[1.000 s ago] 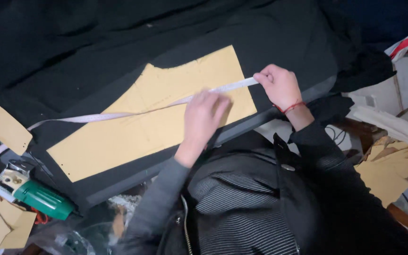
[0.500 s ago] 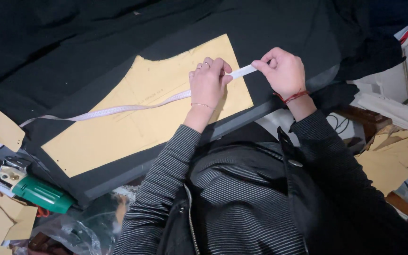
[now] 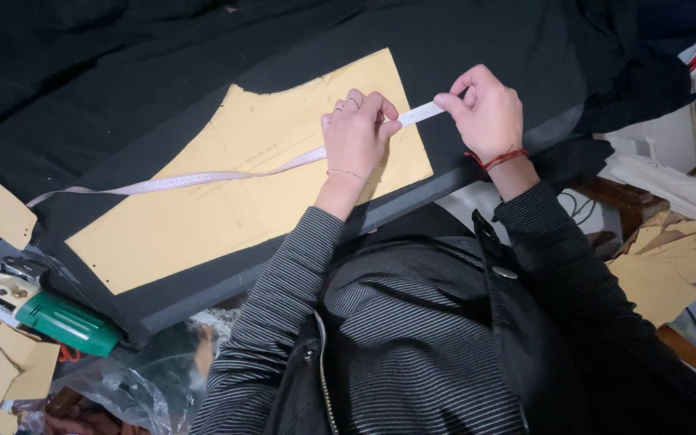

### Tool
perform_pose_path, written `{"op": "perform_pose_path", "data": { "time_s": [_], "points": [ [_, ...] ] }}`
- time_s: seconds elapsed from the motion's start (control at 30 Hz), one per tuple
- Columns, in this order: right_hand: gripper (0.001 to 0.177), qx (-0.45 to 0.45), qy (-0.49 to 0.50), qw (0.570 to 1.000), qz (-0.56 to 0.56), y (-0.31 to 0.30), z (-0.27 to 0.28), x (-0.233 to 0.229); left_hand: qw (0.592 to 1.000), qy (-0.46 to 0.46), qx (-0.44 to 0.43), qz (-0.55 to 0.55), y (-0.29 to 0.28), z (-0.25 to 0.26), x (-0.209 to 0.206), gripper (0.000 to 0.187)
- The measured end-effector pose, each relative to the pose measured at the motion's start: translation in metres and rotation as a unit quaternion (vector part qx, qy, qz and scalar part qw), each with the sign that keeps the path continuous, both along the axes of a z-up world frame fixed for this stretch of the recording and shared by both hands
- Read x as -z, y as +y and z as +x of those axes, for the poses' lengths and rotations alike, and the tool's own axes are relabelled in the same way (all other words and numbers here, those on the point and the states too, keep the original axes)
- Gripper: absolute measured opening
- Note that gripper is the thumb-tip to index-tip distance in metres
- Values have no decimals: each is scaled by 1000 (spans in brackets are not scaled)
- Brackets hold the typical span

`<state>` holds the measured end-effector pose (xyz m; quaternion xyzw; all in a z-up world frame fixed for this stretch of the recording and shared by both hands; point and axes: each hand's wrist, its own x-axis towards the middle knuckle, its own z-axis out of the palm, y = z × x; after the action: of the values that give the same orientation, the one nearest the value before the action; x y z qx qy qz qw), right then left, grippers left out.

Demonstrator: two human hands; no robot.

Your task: The person lays out a large piece of black fabric on a table and smooths it flat. They then place a yellow paper pattern on the fabric, measure it with a tape measure, and use a green electric fabric cutter to cut the fabric along the pattern's edge.

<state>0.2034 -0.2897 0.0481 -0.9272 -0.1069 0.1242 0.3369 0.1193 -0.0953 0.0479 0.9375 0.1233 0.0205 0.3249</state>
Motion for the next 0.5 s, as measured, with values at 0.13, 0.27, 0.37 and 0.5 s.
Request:
{"op": "perform_pose_path", "data": {
  "time_s": [0.13,0.27,0.37,0.5],
  "points": [
    [27,3,16,999,32,-2,-3,-6,1000,-1,4,8,-4,-2,-5,15],
    [20,-40,-16,996,74,-27,-7,-6,999,-42,27,11,-12,-5,-14,8],
    [14,-63,-18,985,157,-41,-13,-12,994,-79,71,28,-22,-8,-11,26],
    [15,-30,19,967,253,-34,-12,-20,988,-102,99,58,-29,-5,-4,43]
  ]
}}
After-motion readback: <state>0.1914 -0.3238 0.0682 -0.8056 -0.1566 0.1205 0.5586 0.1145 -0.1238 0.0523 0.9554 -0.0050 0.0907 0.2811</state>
